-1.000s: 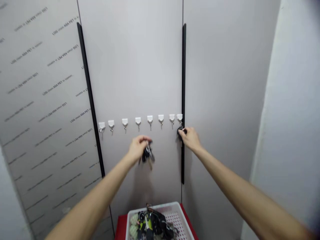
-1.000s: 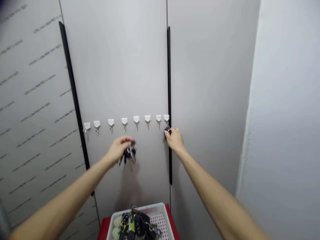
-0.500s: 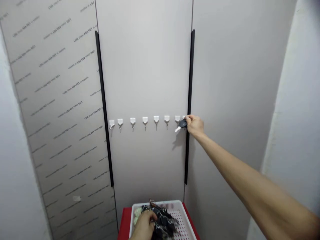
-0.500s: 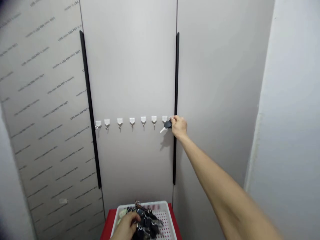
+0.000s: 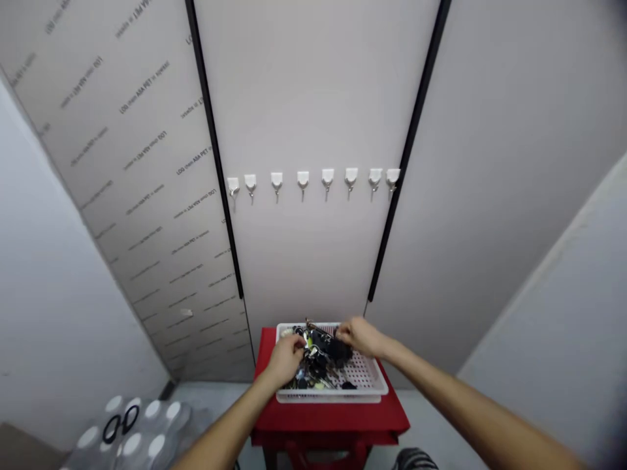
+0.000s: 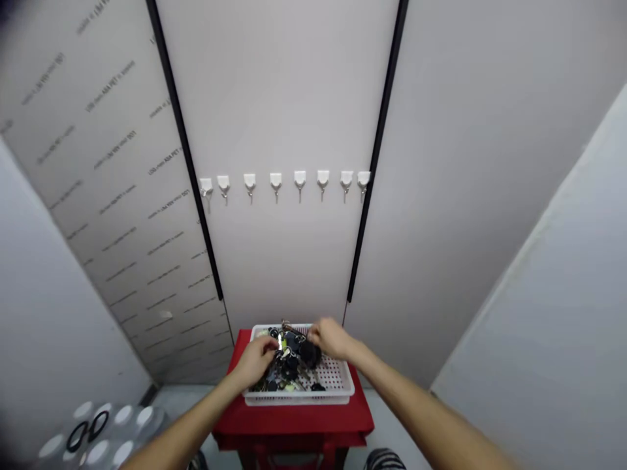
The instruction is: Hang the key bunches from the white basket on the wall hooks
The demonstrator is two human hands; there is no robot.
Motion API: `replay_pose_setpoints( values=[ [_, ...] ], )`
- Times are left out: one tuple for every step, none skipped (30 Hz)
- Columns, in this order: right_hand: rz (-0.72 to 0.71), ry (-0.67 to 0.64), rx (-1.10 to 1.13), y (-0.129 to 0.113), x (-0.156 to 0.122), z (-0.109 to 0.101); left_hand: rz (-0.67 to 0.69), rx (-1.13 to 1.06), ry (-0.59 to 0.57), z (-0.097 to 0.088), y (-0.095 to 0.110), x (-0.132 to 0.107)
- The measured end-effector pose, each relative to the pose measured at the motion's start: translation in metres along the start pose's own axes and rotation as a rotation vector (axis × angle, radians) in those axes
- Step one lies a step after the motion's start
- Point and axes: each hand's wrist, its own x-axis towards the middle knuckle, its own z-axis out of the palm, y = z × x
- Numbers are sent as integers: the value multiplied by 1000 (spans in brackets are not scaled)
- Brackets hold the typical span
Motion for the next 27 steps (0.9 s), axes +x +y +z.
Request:
replay_pose_setpoints(
  values=[
    [5, -59, -10, 9, -2, 10, -1, -27, -15, 2, -2, -1],
    [6, -111, -28, 13, -3, 13, -8, -75, -30, 2, -1, -2],
    [2, -116, -54, 14, -2, 10, -23, -142, -45, 1, 1, 0],
    [-1, -103, -72, 10, 1, 3, -45, -226, -62, -2, 7, 2],
    [3, -65, -70, 2, 4, -7, -71, -324, -77, -9, 16, 6],
    [2, -14, -33, -9, 7, -18, -98, -434, -88, -18, 28, 10],
    [-6, 42, 50, -24, 11, -30, -121, -547, -101, -30, 43, 15],
    [-24, 91, 175, -40, 14, -40, -131, -657, -121, -44, 60, 19],
    [-52, 116, 323, -58, 17, -49, -126, -759, -136, -59, 79, 22],
    [-89, 120, 475, -76, 19, -57, -88, -834, -183, -74, 98, 26],
    [-131, 107, 603, -92, 21, -63, -33, -881, -239, -88, 115, 29],
    [-172, 79, 701, -107, 23, -67, 15, -902, -284, -101, 131, 31],
    [-200, 42, 774, -119, 25, -71, 43, -903, -317, -111, 144, 33],
    [-224, -4, 826, -128, 26, -73, 64, -896, -346, -120, 153, 35],
    [-244, -48, 867, -135, 27, -74, 80, -885, -370, -126, 160, 36],
    [-255, -87, 900, -140, 28, -75, 92, -874, -392, -130, 164, 37],
    [-260, -121, 925, -142, 29, -75, 103, -866, -415, -133, 166, 38],
    [-260, -146, 944, -144, 30, -74, 113, -860, -435, -134, 167, 38],
    [-258, -161, 960, -144, 30, -74, 120, -854, -451, -135, 166, 38],
    [-255, -168, 972, -144, 30, -73, 122, -848, -461, -136, 165, 38],
    [-251, -170, 981, -144, 30, -72, 119, -841, -464, -136, 164, 37],
    [-248, -169, 986, -144, 30, -70, 112, -833, -464, -136, 163, 37],
    [-245, -170, 987, -145, 31, -69, 104, -823, -460, -136, 162, 37],
    [-241, -171, 982, -145, 31, -67, 95, -811, -455, -136, 160, 37],
    [-235, -172, 972, -144, 32, -64, 84, -798, -451, -135, 157, 37],
    [-223, -172, 957, -142, 34, -60, 72, -783, -445, -134, 153, 37],
    [-206, -168, 933, -139, 36, -54, 57, -767, -438, -131, 147, 37]
  ],
)
